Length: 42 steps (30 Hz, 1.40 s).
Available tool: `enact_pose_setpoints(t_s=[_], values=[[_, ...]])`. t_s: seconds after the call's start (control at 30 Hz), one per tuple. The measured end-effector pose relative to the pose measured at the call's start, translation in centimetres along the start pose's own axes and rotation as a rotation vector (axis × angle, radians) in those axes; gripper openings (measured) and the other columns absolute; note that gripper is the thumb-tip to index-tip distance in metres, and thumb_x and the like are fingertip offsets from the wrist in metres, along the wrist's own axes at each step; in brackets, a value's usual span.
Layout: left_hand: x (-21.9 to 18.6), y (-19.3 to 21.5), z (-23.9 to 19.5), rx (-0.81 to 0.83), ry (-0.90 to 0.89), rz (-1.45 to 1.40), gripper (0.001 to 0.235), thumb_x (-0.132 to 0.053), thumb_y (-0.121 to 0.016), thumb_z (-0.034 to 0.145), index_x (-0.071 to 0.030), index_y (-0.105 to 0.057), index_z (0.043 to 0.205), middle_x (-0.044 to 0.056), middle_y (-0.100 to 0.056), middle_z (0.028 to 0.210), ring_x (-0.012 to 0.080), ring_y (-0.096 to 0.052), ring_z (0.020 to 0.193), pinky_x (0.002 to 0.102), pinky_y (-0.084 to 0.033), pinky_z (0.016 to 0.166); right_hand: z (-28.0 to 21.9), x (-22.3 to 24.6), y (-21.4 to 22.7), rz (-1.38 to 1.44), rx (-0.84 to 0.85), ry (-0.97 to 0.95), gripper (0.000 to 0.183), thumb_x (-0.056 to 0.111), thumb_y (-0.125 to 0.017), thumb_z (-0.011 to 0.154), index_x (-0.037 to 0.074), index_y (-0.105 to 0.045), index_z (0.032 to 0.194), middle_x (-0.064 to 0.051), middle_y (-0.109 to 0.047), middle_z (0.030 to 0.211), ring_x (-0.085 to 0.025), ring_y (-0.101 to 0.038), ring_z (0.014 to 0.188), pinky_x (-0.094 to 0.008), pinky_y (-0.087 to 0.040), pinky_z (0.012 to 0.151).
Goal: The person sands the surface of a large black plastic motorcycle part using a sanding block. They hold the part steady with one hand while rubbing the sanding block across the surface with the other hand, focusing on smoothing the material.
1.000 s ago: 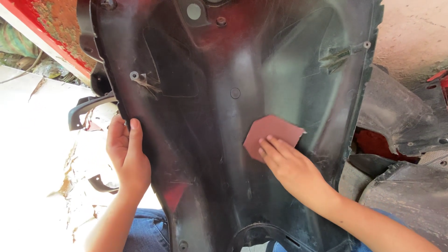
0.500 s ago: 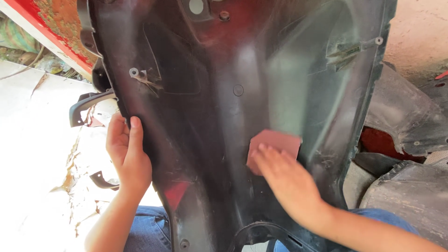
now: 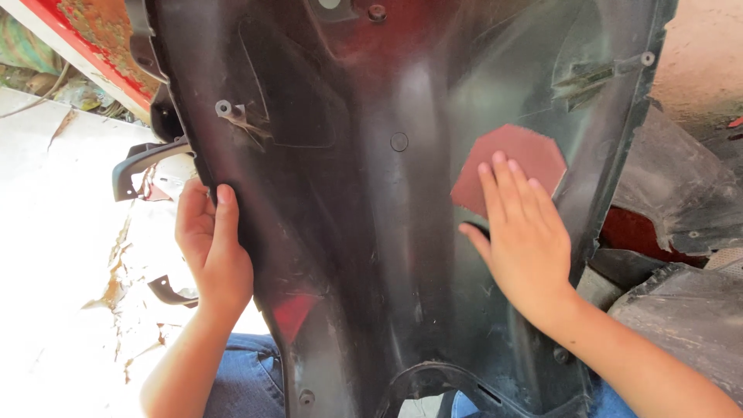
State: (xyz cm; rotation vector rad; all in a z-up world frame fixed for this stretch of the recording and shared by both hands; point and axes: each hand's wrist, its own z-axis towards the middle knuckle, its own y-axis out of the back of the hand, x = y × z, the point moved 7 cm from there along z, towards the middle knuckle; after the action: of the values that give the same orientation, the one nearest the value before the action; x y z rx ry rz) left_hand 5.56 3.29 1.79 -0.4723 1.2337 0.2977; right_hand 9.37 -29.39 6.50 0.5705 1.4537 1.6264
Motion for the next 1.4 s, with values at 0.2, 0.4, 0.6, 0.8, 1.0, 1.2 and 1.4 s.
enact_pose_setpoints(t_s=[0.2,0.4,0.6,0.8,1.0,1.2,1.4], values=[[-1.2,-0.8,0.4,0.025,-0.010,-0.020,0.011,-0.010,-0.054,0.114,-0.002,-0.058,0.120,-0.003,-0.062,0.101,-0.0002,-0.052,0.089,0.016,-0.040,0.081,-0.2,2.8,-0.6,0.006,0.115,0.032,0.087,0.043,-0.074,0.078,-0.003,-0.045,0.146,-0.019,-0.050,0.148,-0.030,-0.051,0.134,-0.041,-0.039,0.112],[-0.8,-0.6,0.1,0.026,-0.010,-0.020,0.010,-0.010,-0.054,0.115,-0.002,-0.057,0.120,-0.004,-0.062,0.101,-0.0005,-0.050,0.090,0.016,-0.039,0.081,2.6,-2.0,1.4,-0.037,0.101,-0.196,0.081,0.045,-0.074,0.086,0.005,-0.046,0.150,-0.014,-0.048,0.153,-0.030,-0.052,0.135,-0.039,-0.041,0.113],[-1.4,-0.9,0.4,0.033,-0.010,-0.037,0.010,-0.009,-0.053,0.115,-0.002,-0.057,0.120,-0.004,-0.062,0.099,-0.0006,-0.051,0.089,0.016,-0.039,0.081,0.7,1.9,-0.5,0.124,0.144,-0.010,0.091,0.055,-0.075,0.076,-0.004,-0.049,0.141,-0.021,-0.054,0.140,-0.036,-0.054,0.124,-0.043,-0.041,0.106],[-0.7,-0.2,0.2,0.004,-0.032,0.005,0.007,-0.008,-0.056,0.117,-0.002,-0.056,0.121,-0.005,-0.056,0.097,-0.0012,-0.045,0.086,0.016,-0.035,0.077,0.4,-2.5,-0.6,-0.070,0.057,-0.244,0.067,0.035,-0.066,0.095,0.002,-0.048,0.151,-0.017,-0.050,0.156,-0.031,-0.049,0.138,-0.040,-0.039,0.116],[-0.4,-0.3,0.2,0.029,-0.026,0.003,0.010,-0.008,-0.054,0.114,-0.002,-0.056,0.121,-0.005,-0.061,0.100,-0.0006,-0.050,0.091,0.016,-0.039,0.083,-1.2,-0.4,-2.3,-0.138,-0.056,0.041,0.057,0.011,-0.056,0.088,0.003,-0.055,0.145,-0.014,-0.055,0.151,-0.025,-0.050,0.141,-0.037,-0.041,0.117],[-1.6,-1.0,0.5,0.020,-0.022,0.020,0.008,-0.009,-0.054,0.113,-0.004,-0.057,0.120,-0.006,-0.055,0.096,-0.0014,-0.044,0.084,0.016,-0.035,0.077,-0.6,-1.7,-1.1,-0.111,-0.149,-0.082,0.050,0.010,-0.056,0.095,0.001,-0.056,0.144,-0.016,-0.058,0.149,-0.030,-0.055,0.139,-0.041,-0.044,0.116],[-0.5,-0.3,0.0,0.011,-0.010,0.037,0.004,-0.008,-0.055,0.115,-0.005,-0.054,0.112,-0.008,-0.050,0.094,-0.0018,-0.041,0.085,0.016,-0.033,0.076,0.3,-2.8,0.1,-0.020,-0.122,-0.069,0.054,0.008,-0.059,0.089,0.002,-0.057,0.143,-0.014,-0.058,0.149,-0.031,-0.054,0.140,-0.040,-0.043,0.116]])
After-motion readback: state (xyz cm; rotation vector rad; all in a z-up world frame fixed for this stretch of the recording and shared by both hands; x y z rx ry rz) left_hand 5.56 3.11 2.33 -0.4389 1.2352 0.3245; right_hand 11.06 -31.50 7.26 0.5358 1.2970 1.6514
